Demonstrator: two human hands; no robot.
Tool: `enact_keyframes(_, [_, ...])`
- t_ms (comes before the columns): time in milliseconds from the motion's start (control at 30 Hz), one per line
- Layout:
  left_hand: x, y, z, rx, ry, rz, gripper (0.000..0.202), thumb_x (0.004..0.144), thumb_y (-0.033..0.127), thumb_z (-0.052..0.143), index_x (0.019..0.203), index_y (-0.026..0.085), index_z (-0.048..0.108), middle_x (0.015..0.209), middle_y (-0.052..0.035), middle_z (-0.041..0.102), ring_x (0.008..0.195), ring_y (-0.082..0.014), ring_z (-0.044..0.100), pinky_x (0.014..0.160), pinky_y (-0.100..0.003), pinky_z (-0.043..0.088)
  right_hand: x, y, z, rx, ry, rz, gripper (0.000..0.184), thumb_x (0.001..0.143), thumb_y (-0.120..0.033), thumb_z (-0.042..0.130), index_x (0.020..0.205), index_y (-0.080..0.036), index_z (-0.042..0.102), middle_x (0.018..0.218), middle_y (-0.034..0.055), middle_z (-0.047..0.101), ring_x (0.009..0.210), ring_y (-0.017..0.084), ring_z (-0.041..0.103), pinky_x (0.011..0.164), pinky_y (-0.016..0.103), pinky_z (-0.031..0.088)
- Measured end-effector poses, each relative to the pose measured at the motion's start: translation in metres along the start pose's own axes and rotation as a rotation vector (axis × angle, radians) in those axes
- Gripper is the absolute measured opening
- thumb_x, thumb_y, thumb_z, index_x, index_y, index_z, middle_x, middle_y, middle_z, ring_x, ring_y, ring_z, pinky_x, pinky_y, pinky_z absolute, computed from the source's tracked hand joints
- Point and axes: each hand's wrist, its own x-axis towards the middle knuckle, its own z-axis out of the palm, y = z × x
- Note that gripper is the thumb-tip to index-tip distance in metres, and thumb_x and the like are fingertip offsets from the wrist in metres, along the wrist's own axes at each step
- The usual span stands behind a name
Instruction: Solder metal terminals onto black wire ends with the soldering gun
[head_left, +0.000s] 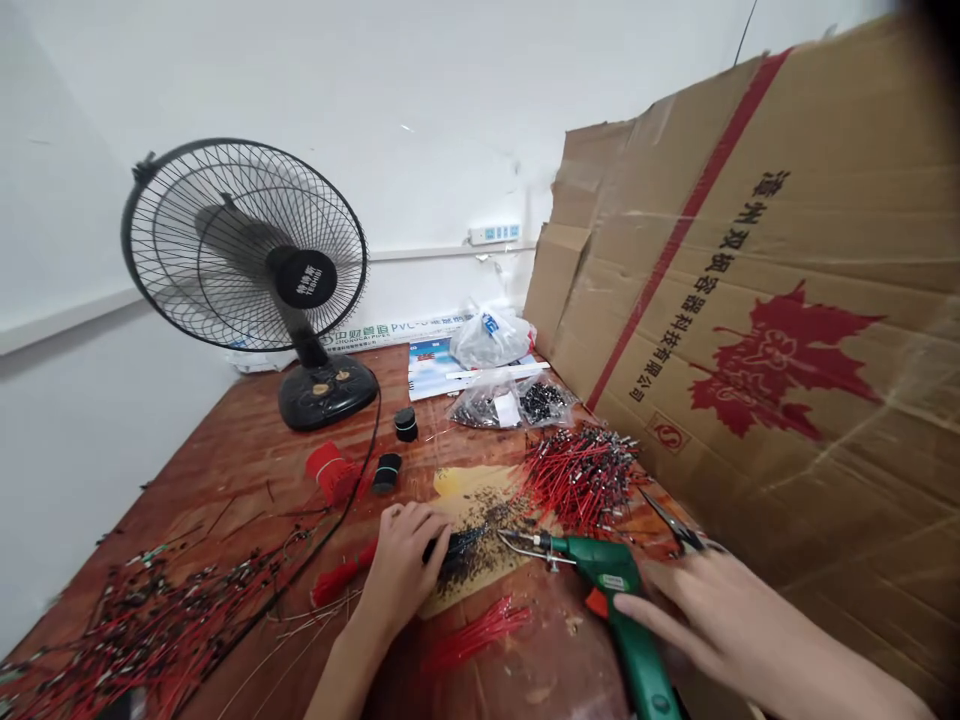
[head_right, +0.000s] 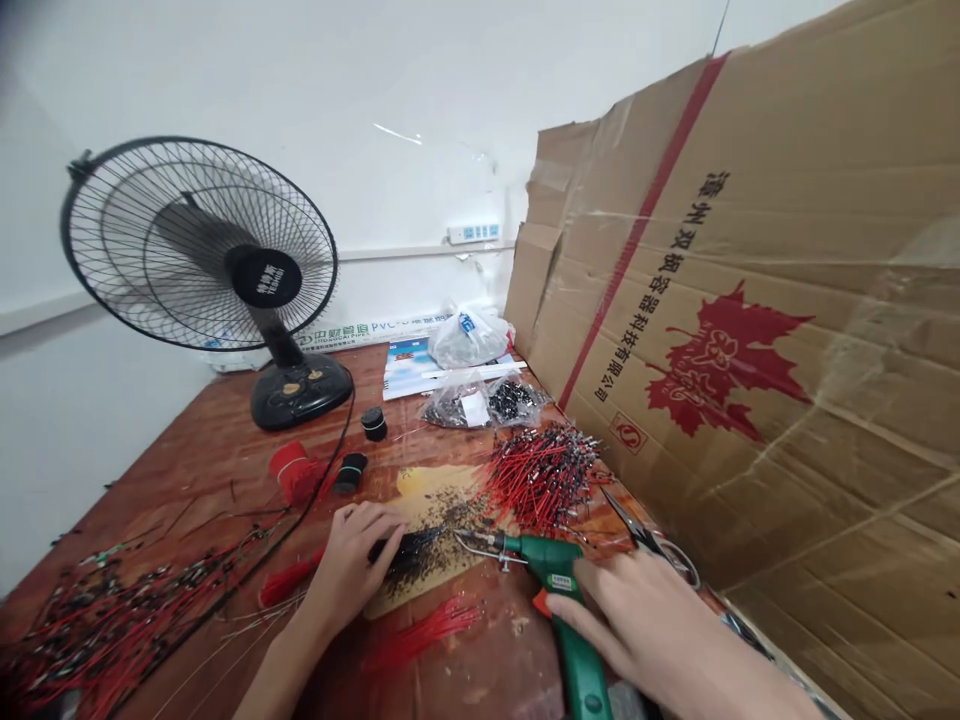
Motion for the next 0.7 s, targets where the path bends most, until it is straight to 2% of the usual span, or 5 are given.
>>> enact_keyframes(167, [-0.001,-0.001,0.0,-0.011,-0.005,0.005,0.017,0.097,0.02,0.046,0.099,0.021,0.063,0.098,-0.0036,0.065,0.092,-0.0175,0.055,0.091,-0.039,0.032,0.15,-0.004,-0.073,0.045,0.155,-0.163,0.025,0.102,-0.033,0.044,0.098,-0.015,0.06,0.097,0.0094,0.064,0.091,0.02,0.059,0.081,0.03,0.04])
enact_keyframes(233, [-0.002,-0.002,0.0,-0.007,0.0,0.01,0.016,0.096,0.019,0.047,0.1,0.021,0.062,0.097,-0.0033,0.064,0.09,-0.0174,0.055,0.09,-0.039,0.033,0.224,0.0,-0.084,0.041,0.132,-0.167,0.021,0.097,-0.024,0.054,0.111,-0.01,0.06,0.114,0.0131,0.061,0.109,0.023,0.055,0.091,0.032,0.041])
enact_keyframes(333, [-0.003,-0.006,0.001,-0.005,0.033,0.026,0.013,0.095,0.018,0.049,0.1,0.021,0.061,0.095,-0.0027,0.064,0.088,-0.0171,0.055,0.088,-0.039,0.033,0.303,0.016,-0.086,0.042,-0.01,-0.174,0.018,0.094,-0.019,0.059,0.109,-0.01,0.063,0.11,0.0089,0.063,0.101,0.019,0.06,0.091,0.036,0.048])
enact_keyframes(433, [-0.003,-0.01,0.003,0.0,0.056,0.052,0.011,0.094,0.016,0.051,0.102,0.02,0.059,0.095,-0.0027,0.064,0.086,-0.0169,0.055,0.087,-0.039,0.034,0.324,0.041,-0.077,0.012,-0.096,-0.111,0.016,0.095,-0.024,0.06,0.098,-0.009,0.065,0.099,0.0068,0.064,0.091,0.018,0.062,0.084,0.035,0.052])
enact_keyframes(700, [-0.003,-0.008,0.004,0.008,0.077,0.085,0.016,0.092,0.012,0.054,0.104,0.022,0.058,0.097,-0.0019,0.064,0.087,-0.0174,0.055,0.089,-0.041,0.035,0.284,0.08,-0.016,-0.119,-0.213,-0.002,0.018,0.095,-0.027,0.06,0.095,-0.009,0.064,0.095,0.0068,0.064,0.09,0.018,0.062,0.084,0.036,0.052])
